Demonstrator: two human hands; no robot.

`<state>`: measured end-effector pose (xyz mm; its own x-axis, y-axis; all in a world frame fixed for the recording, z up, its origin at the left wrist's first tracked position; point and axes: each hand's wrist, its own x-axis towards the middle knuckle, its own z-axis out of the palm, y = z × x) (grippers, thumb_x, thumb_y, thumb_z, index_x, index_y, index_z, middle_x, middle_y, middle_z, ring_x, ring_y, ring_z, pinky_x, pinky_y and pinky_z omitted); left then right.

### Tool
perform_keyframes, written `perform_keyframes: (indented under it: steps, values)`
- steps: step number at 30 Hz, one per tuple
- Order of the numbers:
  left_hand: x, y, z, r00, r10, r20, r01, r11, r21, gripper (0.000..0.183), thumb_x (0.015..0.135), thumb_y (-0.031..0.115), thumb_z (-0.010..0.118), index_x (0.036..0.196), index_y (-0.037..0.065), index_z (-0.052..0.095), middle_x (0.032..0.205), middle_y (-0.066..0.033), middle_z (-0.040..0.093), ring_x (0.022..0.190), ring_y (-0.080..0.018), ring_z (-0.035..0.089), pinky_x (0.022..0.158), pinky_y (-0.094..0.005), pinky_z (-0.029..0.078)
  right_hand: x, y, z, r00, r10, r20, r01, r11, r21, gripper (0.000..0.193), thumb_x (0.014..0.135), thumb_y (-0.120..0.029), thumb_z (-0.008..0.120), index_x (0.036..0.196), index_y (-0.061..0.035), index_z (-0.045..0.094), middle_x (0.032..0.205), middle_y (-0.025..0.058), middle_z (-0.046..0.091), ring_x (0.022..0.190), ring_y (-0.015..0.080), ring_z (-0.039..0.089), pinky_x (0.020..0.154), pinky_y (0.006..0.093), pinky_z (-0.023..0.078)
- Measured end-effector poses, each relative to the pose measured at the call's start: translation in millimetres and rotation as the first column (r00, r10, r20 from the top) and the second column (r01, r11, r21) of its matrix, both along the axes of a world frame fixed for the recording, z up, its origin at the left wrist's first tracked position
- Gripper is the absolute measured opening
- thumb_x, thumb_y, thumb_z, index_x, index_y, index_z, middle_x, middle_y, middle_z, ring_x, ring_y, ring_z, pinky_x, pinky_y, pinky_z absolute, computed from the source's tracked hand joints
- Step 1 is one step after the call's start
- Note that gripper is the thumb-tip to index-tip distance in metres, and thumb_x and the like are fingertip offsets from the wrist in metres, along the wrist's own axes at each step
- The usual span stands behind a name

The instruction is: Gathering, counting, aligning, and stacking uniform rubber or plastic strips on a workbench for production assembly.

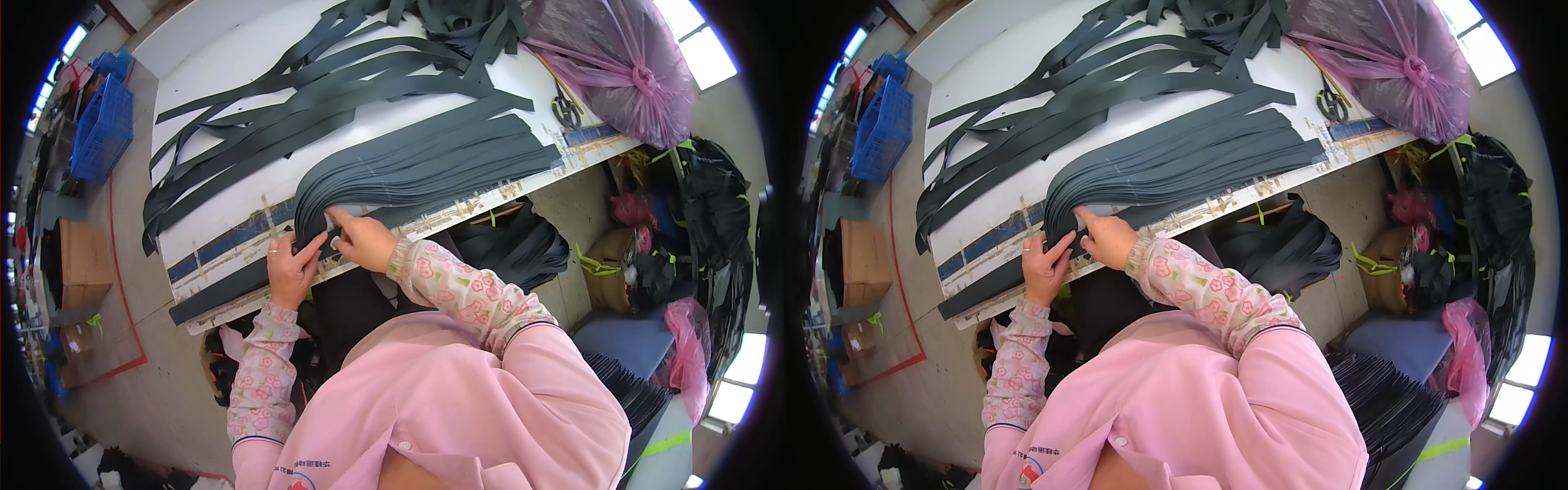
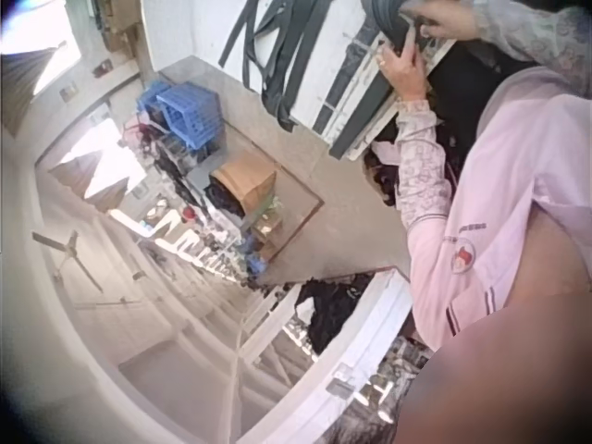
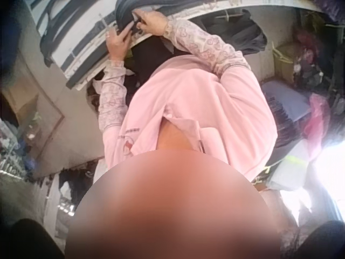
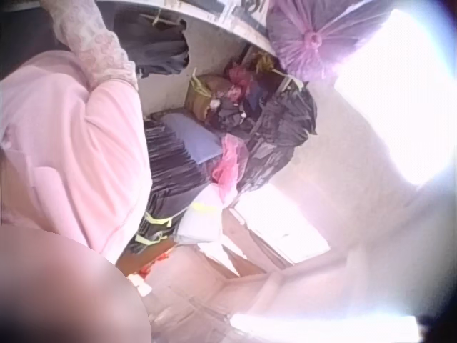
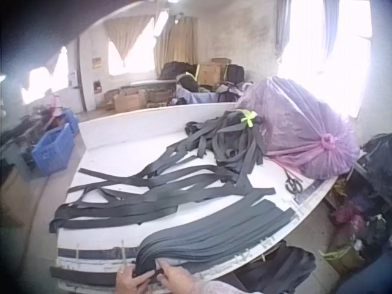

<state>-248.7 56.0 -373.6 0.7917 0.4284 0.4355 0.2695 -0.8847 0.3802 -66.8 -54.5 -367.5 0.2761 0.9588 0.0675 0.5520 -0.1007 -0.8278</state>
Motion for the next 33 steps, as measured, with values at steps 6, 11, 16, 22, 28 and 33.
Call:
perform_keyframes:
  steps: [6, 11, 16, 22, 28, 33]
  values:
    - [14.8, -1.0, 0.1, 1.0, -0.008, -0.025, 0.006, 0.998, -0.068, 0.044, 0.083, 0.017, 0.074, 0.125, 0.031, 0.071, 0.107, -0.0131, 0.062, 0.083, -0.029, 0.055, 0.075, -0.0404, 0.048, 0.4, -8.0, -7.7, 0.981, -0.101, -0.169, 0.094, 0.995, -0.045, 0.015, 0.087, -0.014, 0.068, 0.099, -0.0047, 0.066, 0.068, 0.0155, 0.064, 0.066, 0.0351, 0.066, 0.063, 0.0439, 0.051]
    - [8.0, -1.1, -2.0, 1.0, 0.021, 0.007, -0.02, 0.992, -0.122, 0.045, 0.083, 0.018, 0.073, 0.125, 0.034, 0.071, 0.109, -0.0142, 0.063, 0.081, -0.0292, 0.055, 0.076, -0.0397, 0.049, -17.2, -2.0, -10.9, 0.997, -0.046, -0.064, 0.043, 0.998, -0.036, 0.01, 0.087, -0.014, 0.068, 0.093, -0.0066, 0.068, 0.066, 0.0096, 0.066, 0.065, 0.0301, 0.066, 0.076, 0.0416, 0.049]
    - [3.6, 0.8, -2.0, 1.0, 0.023, 0.021, -0.02, 0.992, -0.124, 0.045, 0.083, 0.018, 0.073, 0.124, 0.035, 0.071, 0.109, -0.0145, 0.063, 0.081, -0.0297, 0.056, 0.077, -0.0396, 0.049, -26.7, 0.0, -12.3, 0.993, -0.059, 0.102, 0.057, 0.998, 0.022, 0.01, 0.085, -0.014, 0.069, 0.09, -0.0059, 0.068, 0.067, 0.009, 0.066, 0.062, 0.0295, 0.064, 0.075, 0.0402, 0.049]
    - [5.9, 1.0, -1.5, 1.0, 0.013, 0.017, -0.011, 0.993, -0.114, 0.044, 0.083, 0.019, 0.072, 0.124, 0.035, 0.071, 0.109, -0.0137, 0.063, 0.081, -0.0297, 0.056, 0.076, -0.0396, 0.048, -25.0, 0.5, -10.5, 0.983, -0.051, 0.176, 0.058, 0.998, -0.034, 0.012, 0.086, -0.017, 0.068, 0.093, -0.0074, 0.069, 0.069, 0.0087, 0.069, 0.066, 0.0307, 0.065, 0.081, 0.0427, 0.047]
    - [6.8, -1.9, -0.2, 1.0, 0.008, -0.02, -0.009, 0.998, -0.066, 0.045, 0.083, 0.017, 0.071, 0.123, 0.037, 0.071, 0.11, -0.0134, 0.063, 0.084, -0.0296, 0.056, 0.077, -0.0403, 0.048, 39.1, -32.1, -2.5, 0.962, -0.174, -0.209, 0.137, 0.974, -0.178, 0.019, 0.088, -0.011, 0.066, 0.104, -0.0009, 0.069, 0.073, 0.0146, 0.07, 0.065, 0.0217, 0.07, 0.062, 0.0343, 0.053]
    - [3.8, 1.1, -3.3, 0.998, -0.006, -0.069, 0.003, 0.999, -0.044, 0.05, 0.08, 0.011, 0.068, 0.122, 0.037, 0.072, 0.114, -0.0145, 0.062, 0.089, -0.0313, 0.056, 0.082, -0.041, 0.047, 112.8, -83.0, 8.4, 0.943, -0.26, -0.209, 0.214, 0.952, -0.221, 0.017, 0.093, -0.01, 0.064, 0.105, 0.0009, 0.068, 0.073, 0.0091, 0.069, 0.065, 0.014, 0.067, 0.061, 0.0289, 0.051]
